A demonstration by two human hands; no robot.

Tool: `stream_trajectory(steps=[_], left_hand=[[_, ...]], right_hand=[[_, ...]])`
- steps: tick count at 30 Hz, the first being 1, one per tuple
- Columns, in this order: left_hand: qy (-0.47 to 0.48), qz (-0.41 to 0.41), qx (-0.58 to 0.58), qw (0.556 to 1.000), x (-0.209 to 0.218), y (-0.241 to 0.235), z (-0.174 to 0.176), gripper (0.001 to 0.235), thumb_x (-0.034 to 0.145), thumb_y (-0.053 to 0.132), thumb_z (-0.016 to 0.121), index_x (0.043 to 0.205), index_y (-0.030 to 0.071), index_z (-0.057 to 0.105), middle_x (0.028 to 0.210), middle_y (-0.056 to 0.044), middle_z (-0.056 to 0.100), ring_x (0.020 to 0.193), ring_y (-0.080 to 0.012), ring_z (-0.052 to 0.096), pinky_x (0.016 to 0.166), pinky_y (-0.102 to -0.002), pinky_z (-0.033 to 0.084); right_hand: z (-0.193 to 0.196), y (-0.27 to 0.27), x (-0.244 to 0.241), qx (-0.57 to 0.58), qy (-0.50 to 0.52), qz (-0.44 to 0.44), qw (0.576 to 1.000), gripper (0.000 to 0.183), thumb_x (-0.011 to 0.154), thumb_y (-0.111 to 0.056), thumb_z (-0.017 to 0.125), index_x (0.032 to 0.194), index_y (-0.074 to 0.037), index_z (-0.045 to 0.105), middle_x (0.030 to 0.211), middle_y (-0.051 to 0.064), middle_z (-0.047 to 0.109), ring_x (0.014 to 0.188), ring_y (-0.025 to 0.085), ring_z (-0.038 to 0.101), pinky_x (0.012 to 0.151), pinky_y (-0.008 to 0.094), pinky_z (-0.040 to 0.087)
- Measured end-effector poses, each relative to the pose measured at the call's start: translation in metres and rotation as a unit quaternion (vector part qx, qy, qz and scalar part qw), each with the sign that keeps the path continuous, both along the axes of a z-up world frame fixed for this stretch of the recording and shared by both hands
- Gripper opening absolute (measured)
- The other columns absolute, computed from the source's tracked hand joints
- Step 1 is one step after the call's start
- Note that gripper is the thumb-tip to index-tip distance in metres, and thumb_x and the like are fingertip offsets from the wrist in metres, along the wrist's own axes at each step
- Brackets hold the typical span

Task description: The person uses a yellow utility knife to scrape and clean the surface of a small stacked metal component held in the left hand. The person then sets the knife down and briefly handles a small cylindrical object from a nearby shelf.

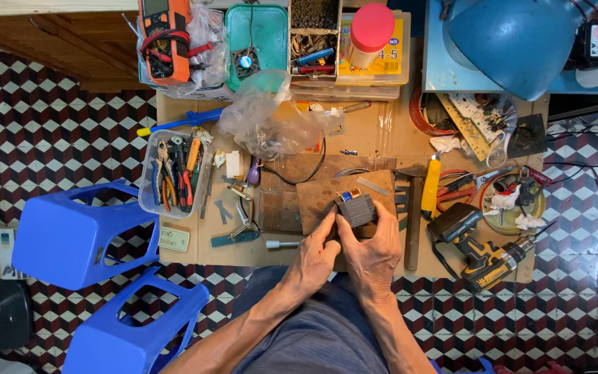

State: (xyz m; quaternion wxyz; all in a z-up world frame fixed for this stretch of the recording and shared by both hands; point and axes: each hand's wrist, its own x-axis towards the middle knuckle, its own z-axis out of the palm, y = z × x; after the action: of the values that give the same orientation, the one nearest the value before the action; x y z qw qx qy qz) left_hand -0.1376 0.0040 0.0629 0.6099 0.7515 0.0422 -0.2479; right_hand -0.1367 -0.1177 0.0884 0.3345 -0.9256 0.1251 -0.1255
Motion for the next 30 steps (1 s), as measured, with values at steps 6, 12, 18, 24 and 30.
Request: stream_trajectory(steps=[6, 12, 18, 24, 30], left_hand=[[-0.089, -0.042, 0.026, 0.995, 0.026, 0.018, 0.004, 0.061, 0.094, 0.017, 0.047, 0.152, -0.001, 0.045, 0.139, -0.028, 0.061, 0.123, -0.0349, 0.063, 0.103, -0.038, 0.05], [-0.195, 0.017, 0.095, 0.976, 0.015, -0.015, 0.015, 0.082, 0.081, 0.034, 0.083, 0.141, -0.004, 0.041, 0.122, -0.024, 0.059, 0.114, -0.0365, 0.06, 0.102, -0.046, 0.047], [-0.246, 0.12, 0.196, 0.942, 0.016, -0.041, -0.002, 0.075, 0.072, 0.028, 0.089, 0.129, 0.002, 0.048, 0.115, -0.02, 0.06, 0.107, -0.037, 0.059, 0.093, -0.046, 0.045], [-0.238, 0.111, 0.174, 0.949, 0.01, -0.045, -0.016, 0.075, 0.078, 0.018, 0.083, 0.142, 0.002, 0.046, 0.116, -0.018, 0.061, 0.11, -0.0336, 0.061, 0.099, -0.043, 0.049], [-0.253, 0.137, 0.171, 0.942, 0.014, -0.049, -0.017, 0.079, 0.072, 0.024, 0.088, 0.137, 0.002, 0.049, 0.115, -0.02, 0.06, 0.108, -0.0364, 0.06, 0.095, -0.044, 0.049]], right_hand=[[0.004, -0.006, -0.019, 0.156, 0.076, -0.042, 0.984, 0.039, 0.095, -0.026, 0.069, 0.124, 0.0, 0.065, 0.113, 0.015, 0.071, 0.101, 0.028, 0.071, 0.086, 0.037, 0.056], [-0.018, -0.05, 0.016, 0.023, -0.014, -0.015, 1.0, 0.031, 0.102, -0.019, 0.07, 0.125, 0.001, 0.063, 0.12, 0.017, 0.065, 0.107, 0.033, 0.066, 0.094, 0.04, 0.052], [-0.04, -0.073, 0.043, 0.113, 0.061, 0.019, 0.991, 0.034, 0.091, -0.017, 0.079, 0.115, 0.001, 0.062, 0.102, 0.013, 0.06, 0.088, 0.023, 0.062, 0.079, 0.033, 0.052], [-0.044, -0.099, 0.047, 0.185, 0.109, 0.039, 0.976, 0.018, 0.094, -0.013, 0.076, 0.102, -0.001, 0.066, 0.091, 0.005, 0.062, 0.077, 0.012, 0.059, 0.071, 0.027, 0.051], [-0.049, -0.119, 0.038, 0.215, 0.12, 0.015, 0.969, 0.018, 0.095, -0.014, 0.072, 0.106, 0.0, 0.07, 0.088, 0.005, 0.065, 0.077, 0.011, 0.058, 0.071, 0.026, 0.05]])
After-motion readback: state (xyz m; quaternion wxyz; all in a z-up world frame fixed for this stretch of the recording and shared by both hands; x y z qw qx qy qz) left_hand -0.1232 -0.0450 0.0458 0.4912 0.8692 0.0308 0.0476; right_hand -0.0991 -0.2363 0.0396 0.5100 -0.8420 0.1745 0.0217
